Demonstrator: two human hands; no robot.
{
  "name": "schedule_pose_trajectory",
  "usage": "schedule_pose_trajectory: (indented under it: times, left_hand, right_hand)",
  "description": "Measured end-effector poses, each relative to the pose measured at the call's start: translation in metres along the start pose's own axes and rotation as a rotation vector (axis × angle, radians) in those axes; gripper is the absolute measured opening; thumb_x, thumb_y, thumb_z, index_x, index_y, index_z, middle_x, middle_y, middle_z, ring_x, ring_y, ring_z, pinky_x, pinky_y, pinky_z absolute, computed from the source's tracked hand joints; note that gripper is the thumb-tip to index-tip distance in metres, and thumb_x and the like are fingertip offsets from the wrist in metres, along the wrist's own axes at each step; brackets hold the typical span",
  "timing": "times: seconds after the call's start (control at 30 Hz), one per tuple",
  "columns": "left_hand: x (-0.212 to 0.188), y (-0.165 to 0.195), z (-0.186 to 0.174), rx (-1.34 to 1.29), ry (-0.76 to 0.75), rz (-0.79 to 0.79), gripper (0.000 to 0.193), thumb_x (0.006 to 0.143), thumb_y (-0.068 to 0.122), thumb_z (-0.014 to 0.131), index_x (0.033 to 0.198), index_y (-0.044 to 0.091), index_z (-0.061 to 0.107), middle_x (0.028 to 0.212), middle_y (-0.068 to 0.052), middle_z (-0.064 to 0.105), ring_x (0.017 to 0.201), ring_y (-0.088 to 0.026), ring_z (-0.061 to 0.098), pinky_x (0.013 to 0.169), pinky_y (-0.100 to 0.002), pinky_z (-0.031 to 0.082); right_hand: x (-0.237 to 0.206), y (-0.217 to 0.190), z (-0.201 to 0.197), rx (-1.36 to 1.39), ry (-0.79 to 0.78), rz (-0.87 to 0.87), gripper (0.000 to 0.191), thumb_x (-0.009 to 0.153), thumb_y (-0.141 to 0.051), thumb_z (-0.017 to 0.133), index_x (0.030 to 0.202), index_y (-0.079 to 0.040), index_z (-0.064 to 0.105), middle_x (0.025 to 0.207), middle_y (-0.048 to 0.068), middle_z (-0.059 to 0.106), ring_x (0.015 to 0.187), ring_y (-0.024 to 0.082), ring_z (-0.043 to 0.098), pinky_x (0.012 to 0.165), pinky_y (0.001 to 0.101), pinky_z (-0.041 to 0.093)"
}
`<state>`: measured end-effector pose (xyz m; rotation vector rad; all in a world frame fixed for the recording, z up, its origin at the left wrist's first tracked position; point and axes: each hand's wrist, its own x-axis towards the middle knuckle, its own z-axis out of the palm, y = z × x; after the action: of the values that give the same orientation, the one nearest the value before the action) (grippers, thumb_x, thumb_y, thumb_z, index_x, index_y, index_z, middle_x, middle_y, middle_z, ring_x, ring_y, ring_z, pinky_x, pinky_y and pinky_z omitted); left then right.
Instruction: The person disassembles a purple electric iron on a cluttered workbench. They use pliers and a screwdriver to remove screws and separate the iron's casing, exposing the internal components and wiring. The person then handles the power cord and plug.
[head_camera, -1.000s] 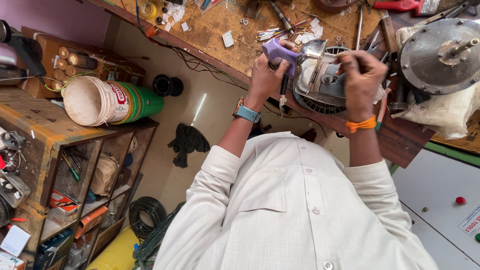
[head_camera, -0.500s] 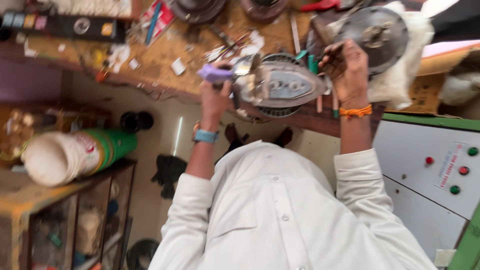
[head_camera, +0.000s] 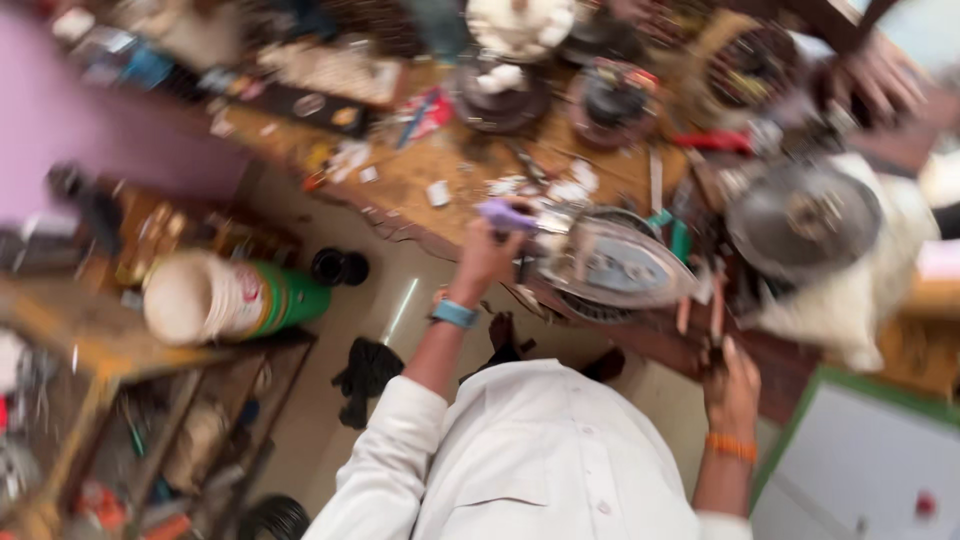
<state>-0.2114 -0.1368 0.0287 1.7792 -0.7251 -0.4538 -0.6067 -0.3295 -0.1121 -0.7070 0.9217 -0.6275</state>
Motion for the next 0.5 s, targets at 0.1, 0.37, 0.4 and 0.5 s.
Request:
schedule_pose_trajectory:
  times: [0.1,0.37,0.4,0.5]
  left_hand:
    - [0.002,0.007,0.004,0.095,0.054,-0.026,0.027,0.090,0.008,0.076,0.117,0.010,0.072,0.094,-0.010,0.077,0.082,-0.020,0.076,0.076,-0.034,0.061]
    - [-0.011,0.018,-0.001,-0.089,0.157,0.057,0.028,0.090,0.006,0.073,0.117,0.010,0.069,0.095,-0.011,0.077,0.087,-0.024,0.078,0.077,-0.034,0.060]
    - [-0.011,0.018,-0.002,-0.112,0.157,0.064,0.027,0.090,0.006,0.072,0.116,0.010,0.068,0.096,-0.011,0.077,0.088,-0.024,0.078,0.078,-0.034,0.060]
    - [-0.011,0.018,-0.003,-0.089,0.116,0.034,0.025,0.090,0.006,0.072,0.115,0.010,0.068,0.097,-0.011,0.077,0.089,-0.025,0.078,0.078,-0.034,0.060]
  right_hand:
    - [-0.015,0.007,-0.007,-0.043,0.033,0.111,0.022,0.111,-0.024,0.060,0.115,-0.003,0.063,0.106,0.008,0.067,0.090,0.020,0.061,0.084,0.0409,0.051]
    - [-0.024,-0.023,-0.001,-0.232,0.084,0.190,0.023,0.111,-0.022,0.058,0.115,-0.001,0.066,0.105,0.009,0.069,0.087,0.019,0.063,0.080,0.0401,0.055]
    - [-0.024,-0.028,0.000,-0.219,0.045,0.147,0.022,0.112,-0.020,0.059,0.115,0.000,0.066,0.106,0.010,0.069,0.088,0.020,0.064,0.080,0.0390,0.055]
    - [-0.022,-0.042,-0.001,-0.347,0.095,0.052,0.021,0.112,-0.017,0.057,0.118,0.001,0.066,0.109,0.010,0.071,0.089,0.018,0.065,0.080,0.0355,0.055]
